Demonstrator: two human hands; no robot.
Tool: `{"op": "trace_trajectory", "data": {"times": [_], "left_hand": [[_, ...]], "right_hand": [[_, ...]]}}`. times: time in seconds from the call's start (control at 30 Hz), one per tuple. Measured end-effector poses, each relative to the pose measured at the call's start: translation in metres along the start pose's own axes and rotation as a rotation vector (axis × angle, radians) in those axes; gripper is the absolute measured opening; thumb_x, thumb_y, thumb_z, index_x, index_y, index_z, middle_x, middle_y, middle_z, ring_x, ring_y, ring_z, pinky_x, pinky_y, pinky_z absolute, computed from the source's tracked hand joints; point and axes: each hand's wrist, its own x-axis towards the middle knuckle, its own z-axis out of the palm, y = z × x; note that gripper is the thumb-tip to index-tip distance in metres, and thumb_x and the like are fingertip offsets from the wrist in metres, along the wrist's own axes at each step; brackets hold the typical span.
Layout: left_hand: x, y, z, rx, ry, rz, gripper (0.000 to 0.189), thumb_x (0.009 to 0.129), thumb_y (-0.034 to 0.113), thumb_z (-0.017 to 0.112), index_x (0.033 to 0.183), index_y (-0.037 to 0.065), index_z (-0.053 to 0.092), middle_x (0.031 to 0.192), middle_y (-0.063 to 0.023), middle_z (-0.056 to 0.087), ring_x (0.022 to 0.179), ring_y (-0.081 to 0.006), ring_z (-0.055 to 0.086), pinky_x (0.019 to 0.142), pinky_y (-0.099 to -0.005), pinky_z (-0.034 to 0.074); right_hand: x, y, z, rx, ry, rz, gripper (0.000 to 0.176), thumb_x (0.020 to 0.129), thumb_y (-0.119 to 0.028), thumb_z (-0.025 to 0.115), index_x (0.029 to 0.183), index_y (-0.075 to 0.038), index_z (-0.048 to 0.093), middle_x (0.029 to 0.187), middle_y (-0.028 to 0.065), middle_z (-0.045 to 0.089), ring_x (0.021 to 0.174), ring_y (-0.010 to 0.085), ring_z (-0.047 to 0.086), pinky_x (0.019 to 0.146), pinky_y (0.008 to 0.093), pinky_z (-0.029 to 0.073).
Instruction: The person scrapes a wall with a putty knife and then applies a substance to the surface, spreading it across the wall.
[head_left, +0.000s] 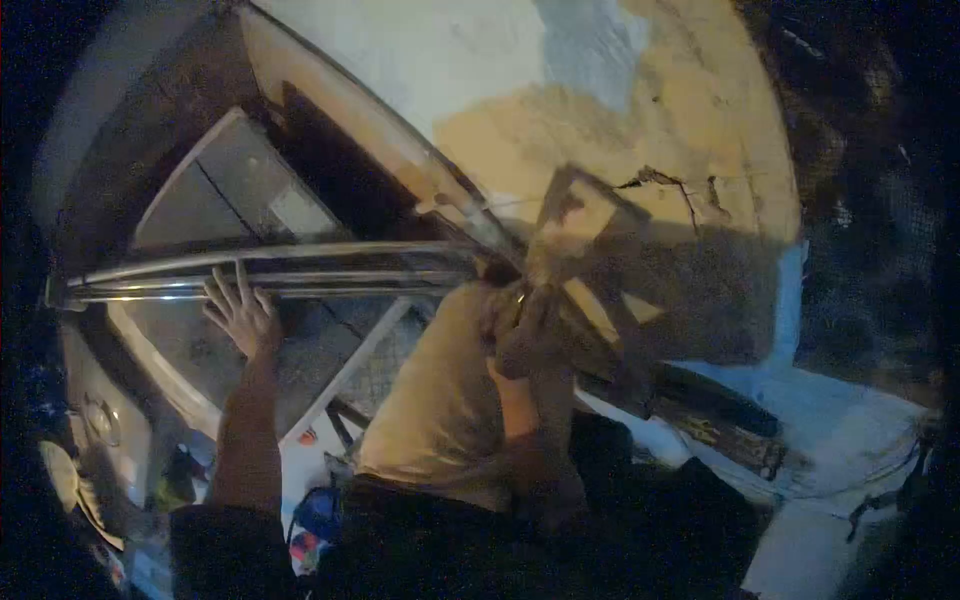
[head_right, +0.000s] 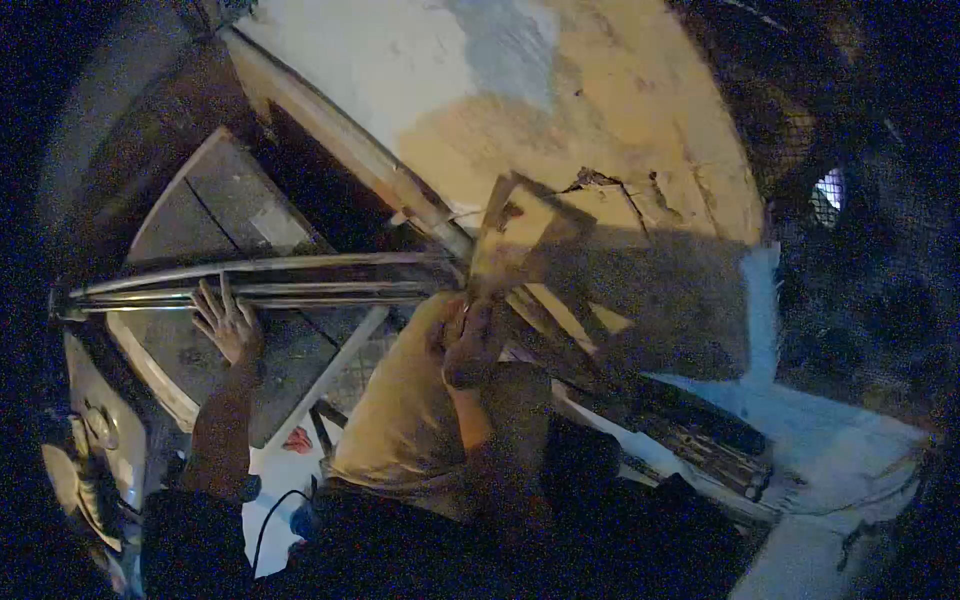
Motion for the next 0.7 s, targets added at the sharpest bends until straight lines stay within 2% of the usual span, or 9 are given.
{"op": "trace_trajectory", "data": {"times": [0.23,0.3,0.33,0.47,0.7], "left_hand": [[0.002,-0.002,0.002,0.095,-0.017,-0.020,0.052,0.096,0.033,0.033,0.148,0.029,0.030,0.157,-0.0090,0.017,0.145,-0.0348,0.009,0.114,-0.0587,0.009],[0.000,-0.002,0.004,0.057,0.024,-0.009,0.052,0.096,0.034,0.033,0.148,0.029,0.029,0.157,-0.0085,0.016,0.145,-0.0343,0.009,0.114,-0.0583,0.008],[0.002,-0.004,0.004,0.036,0.046,0.004,0.052,0.096,0.034,0.033,0.148,0.030,0.029,0.158,-0.0082,0.016,0.145,-0.0340,0.009,0.114,-0.0581,0.008],[0.003,-0.005,0.003,0.089,0.018,0.018,0.053,0.096,0.037,0.033,0.149,0.029,0.027,0.157,-0.0092,0.018,0.145,-0.0348,0.010,0.114,-0.0593,0.007],[0.000,-0.005,0.008,0.009,0.052,0.015,0.052,0.099,0.045,0.022,0.149,0.031,0.026,0.157,-0.0089,0.016,0.145,-0.0345,0.009,0.114,-0.0590,0.005]], "right_hand": [[0.036,-0.055,0.005,0.513,-0.176,0.093,0.046,0.099,-0.038,0.041,0.119,0.003,0.046,0.099,0.0169,0.055,0.076,0.0300,0.053,0.066,0.0382,0.045],[0.034,-0.076,0.023,0.763,-0.167,0.079,0.037,0.101,-0.038,0.040,0.109,-0.003,0.049,0.084,0.0099,0.052,0.059,0.0212,0.046,0.051,0.0327,0.040],[0.033,-0.081,0.029,0.824,-0.162,0.083,0.037,0.101,-0.037,0.040,0.110,-0.003,0.049,0.085,0.0100,0.052,0.061,0.0209,0.046,0.052,0.0322,0.040],[0.031,-0.082,0.024,0.669,-0.141,0.117,0.035,0.100,-0.037,0.041,0.111,-0.004,0.049,0.088,0.0104,0.052,0.067,0.0195,0.049,0.053,0.0304,0.042],[0.052,-0.100,0.023,0.647,-0.200,0.041,0.033,0.100,-0.036,0.042,0.113,-0.006,0.049,0.094,0.0112,0.052,0.079,0.0170,0.053,0.055,0.0271,0.045]]}}
